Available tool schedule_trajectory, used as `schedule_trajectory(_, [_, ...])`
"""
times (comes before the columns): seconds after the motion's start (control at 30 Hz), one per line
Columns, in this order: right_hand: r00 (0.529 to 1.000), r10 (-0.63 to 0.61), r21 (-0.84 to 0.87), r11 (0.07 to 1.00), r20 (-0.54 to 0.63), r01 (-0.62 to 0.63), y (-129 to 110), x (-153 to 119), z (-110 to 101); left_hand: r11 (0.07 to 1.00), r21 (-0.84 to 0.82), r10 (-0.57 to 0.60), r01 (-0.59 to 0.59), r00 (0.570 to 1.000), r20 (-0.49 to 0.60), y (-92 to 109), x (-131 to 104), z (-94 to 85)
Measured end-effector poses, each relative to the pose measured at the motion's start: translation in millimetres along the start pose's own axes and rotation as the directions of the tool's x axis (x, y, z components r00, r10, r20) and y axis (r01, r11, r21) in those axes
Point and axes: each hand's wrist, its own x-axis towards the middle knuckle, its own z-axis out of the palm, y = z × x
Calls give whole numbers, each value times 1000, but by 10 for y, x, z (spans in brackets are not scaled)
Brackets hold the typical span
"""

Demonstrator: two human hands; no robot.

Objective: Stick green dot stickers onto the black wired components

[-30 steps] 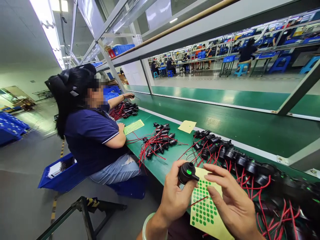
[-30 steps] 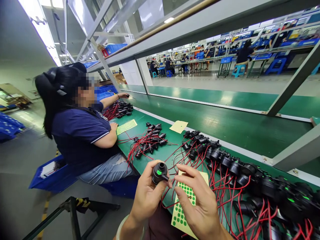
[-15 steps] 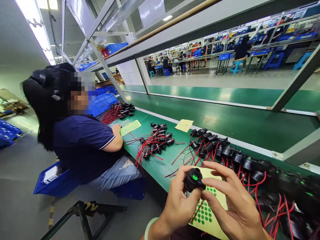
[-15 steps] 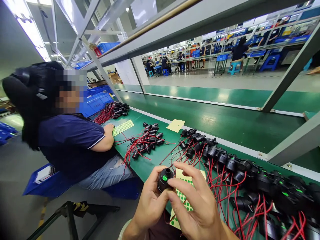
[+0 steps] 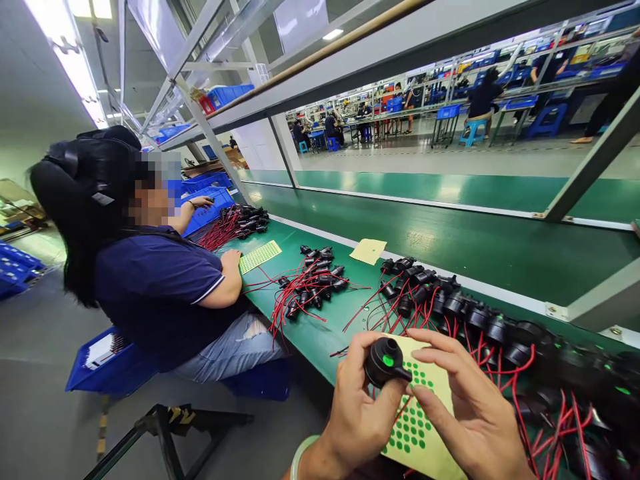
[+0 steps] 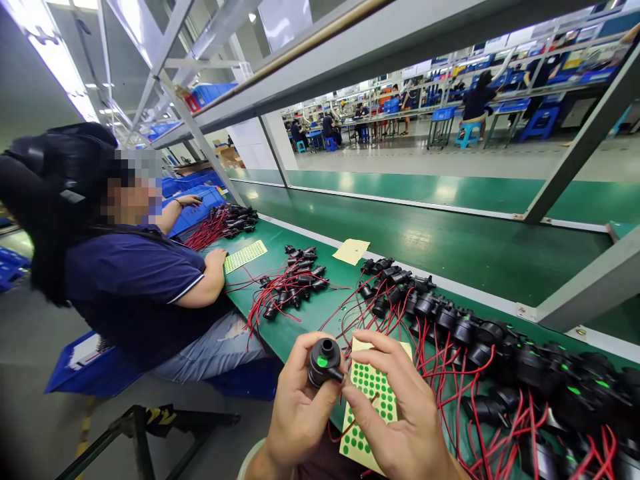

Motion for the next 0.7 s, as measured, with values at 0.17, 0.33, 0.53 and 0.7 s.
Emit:
schedule_trajectory(0.17, [978, -177, -178, 965, 108, 194, -39, 49, -138, 973, -188, -126, 134, 991, 54, 10, 8, 80])
schedule_trajectory(0.33, [960, -244, -244, 931, 139, 272, -160, 104, -157, 974, -204, -82, 93, 995, 61, -68, -43, 146])
schedule_trajectory(0.53, [970, -201, -228, 947, 139, 228, -154, -1, -88, 996, 50, 74, -75, 997, 32, -197, -153, 54])
schedule_trajectory(0.7, [978, -179, -226, 954, 103, 198, -147, -35, -55, 973, 224, 57, -56, 998, 5, -235, -198, 16])
